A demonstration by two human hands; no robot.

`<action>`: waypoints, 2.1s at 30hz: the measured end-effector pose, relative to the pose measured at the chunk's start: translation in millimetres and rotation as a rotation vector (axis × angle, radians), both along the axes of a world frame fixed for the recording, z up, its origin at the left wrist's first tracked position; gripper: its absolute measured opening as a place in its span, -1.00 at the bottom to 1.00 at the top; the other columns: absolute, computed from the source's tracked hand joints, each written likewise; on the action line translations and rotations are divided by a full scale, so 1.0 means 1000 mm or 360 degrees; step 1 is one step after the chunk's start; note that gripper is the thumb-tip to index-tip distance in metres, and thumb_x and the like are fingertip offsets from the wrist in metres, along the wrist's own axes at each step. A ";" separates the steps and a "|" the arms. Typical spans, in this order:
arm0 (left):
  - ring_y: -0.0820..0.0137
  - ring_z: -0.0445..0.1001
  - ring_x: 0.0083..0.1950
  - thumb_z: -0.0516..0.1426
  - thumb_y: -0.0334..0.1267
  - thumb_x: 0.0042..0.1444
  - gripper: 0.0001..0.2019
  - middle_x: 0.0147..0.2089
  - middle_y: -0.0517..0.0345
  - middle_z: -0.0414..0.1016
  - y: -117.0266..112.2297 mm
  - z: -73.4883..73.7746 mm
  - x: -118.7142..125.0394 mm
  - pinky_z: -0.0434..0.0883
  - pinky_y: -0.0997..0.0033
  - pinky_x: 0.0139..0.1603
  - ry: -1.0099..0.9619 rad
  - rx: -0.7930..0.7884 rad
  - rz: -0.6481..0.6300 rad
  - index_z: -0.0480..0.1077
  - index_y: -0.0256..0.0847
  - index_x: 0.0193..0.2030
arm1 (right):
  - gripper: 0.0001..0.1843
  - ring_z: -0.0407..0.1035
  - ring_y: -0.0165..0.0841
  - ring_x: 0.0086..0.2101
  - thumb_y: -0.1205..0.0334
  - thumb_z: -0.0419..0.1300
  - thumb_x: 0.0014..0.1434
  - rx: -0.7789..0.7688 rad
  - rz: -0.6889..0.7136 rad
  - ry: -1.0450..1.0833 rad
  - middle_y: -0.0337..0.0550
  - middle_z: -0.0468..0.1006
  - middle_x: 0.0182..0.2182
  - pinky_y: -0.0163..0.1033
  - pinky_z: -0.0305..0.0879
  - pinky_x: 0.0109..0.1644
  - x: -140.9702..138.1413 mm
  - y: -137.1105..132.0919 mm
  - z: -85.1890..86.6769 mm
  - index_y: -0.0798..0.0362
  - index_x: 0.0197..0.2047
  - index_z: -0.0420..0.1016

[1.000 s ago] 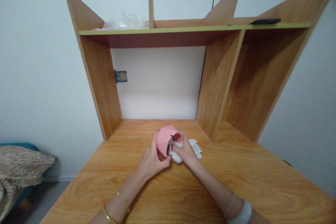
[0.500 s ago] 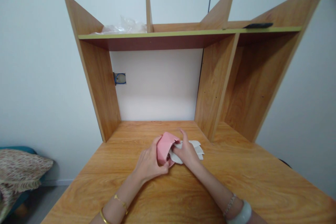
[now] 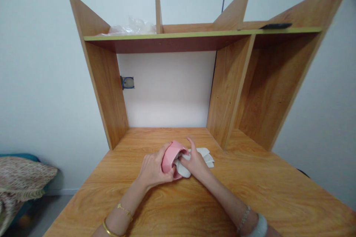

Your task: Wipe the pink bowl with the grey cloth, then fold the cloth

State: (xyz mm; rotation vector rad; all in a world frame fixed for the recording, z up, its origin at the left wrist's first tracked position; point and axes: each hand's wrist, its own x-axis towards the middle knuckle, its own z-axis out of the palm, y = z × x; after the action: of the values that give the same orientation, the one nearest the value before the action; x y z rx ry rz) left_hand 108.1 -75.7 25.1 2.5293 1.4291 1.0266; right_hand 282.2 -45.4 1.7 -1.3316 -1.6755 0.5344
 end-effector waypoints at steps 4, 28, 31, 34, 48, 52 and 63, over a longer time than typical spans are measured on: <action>0.17 0.46 -0.23 0.07 -0.04 -0.12 -0.30 -0.13 0.02 0.46 -0.001 0.000 0.000 0.35 0.25 -0.19 0.0000 0.0024 -0.0006 0.01 -0.16 0.19 | -0.15 0.36 -0.34 -0.53 0.27 0.17 -0.16 -0.0040 -0.0012 0.0096 -0.32 0.44 -0.58 -0.31 0.20 -0.43 -0.001 0.002 0.000 0.14 0.19 -0.09; 0.42 0.44 -0.35 0.14 -0.14 -0.05 -0.39 -0.24 0.11 0.41 -0.003 -0.015 0.023 0.41 0.41 -0.34 -0.0873 -0.0537 -0.0200 -0.09 -0.23 0.06 | -0.44 0.39 -0.30 -0.28 0.14 0.20 -0.19 -0.0277 0.0134 0.1022 -0.10 0.47 -0.25 -0.24 0.34 -0.27 -0.011 0.002 -0.002 0.06 -0.09 0.17; 0.44 0.44 -0.41 0.14 -0.17 -0.06 -0.44 -0.28 0.16 0.42 -0.004 -0.013 0.023 0.41 0.42 -0.37 -0.0883 -0.0558 -0.0145 -0.06 -0.20 0.02 | -0.45 0.39 -0.28 -0.25 0.17 0.24 -0.23 -0.0280 0.0095 0.0970 -0.10 0.48 -0.27 -0.22 0.34 -0.25 -0.013 0.000 -0.002 0.06 -0.13 0.21; 0.43 0.44 -0.39 0.15 -0.20 -0.09 -0.42 -0.28 0.14 0.42 -0.006 -0.010 0.022 0.40 0.43 -0.37 -0.0782 -0.0505 -0.0116 -0.05 -0.21 0.03 | -0.42 0.38 -0.28 -0.24 0.26 0.27 -0.31 -0.0307 0.0094 0.0906 -0.12 0.48 -0.27 -0.21 0.32 -0.21 -0.014 -0.001 -0.002 0.07 -0.15 0.21; 0.27 0.41 -0.17 0.14 -0.23 -0.15 -0.29 -0.10 0.04 0.39 -0.008 -0.004 0.021 0.33 0.34 -0.17 -0.0481 -0.0342 -0.0077 -0.08 -0.19 0.16 | -0.23 0.37 -0.33 -0.45 0.31 0.25 -0.32 -0.0196 -0.0270 0.0347 -0.29 0.44 -0.49 -0.28 0.24 -0.36 0.005 0.009 0.005 0.09 0.04 0.15; 0.25 0.44 -0.25 0.12 -0.26 -0.18 -0.24 -0.17 0.07 0.43 -0.008 -0.001 0.019 0.34 0.36 -0.26 -0.0323 -0.0310 0.0023 -0.11 -0.19 0.20 | -0.27 0.32 -0.32 -0.53 0.27 0.18 -0.19 -0.0109 -0.0332 0.0007 -0.30 0.39 -0.59 -0.34 0.09 -0.49 0.010 0.004 0.010 0.09 0.11 0.11; 0.19 0.42 -0.17 0.11 -0.26 -0.21 -0.37 -0.15 0.01 0.46 0.000 -0.005 0.006 0.31 0.27 -0.11 -0.0278 -0.0337 -0.0031 0.15 -0.24 0.11 | -0.26 0.29 -0.35 -0.52 0.30 0.10 -0.07 -0.0012 -0.0164 -0.0293 -0.34 0.33 -0.62 -0.36 0.04 -0.48 0.009 -0.003 0.010 0.10 0.20 -0.04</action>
State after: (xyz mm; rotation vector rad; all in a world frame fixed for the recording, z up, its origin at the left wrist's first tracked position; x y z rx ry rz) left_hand 114.3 -75.2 20.1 2.2429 1.3821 1.0061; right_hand 290.9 -47.9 11.9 -1.5014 -1.7420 0.3670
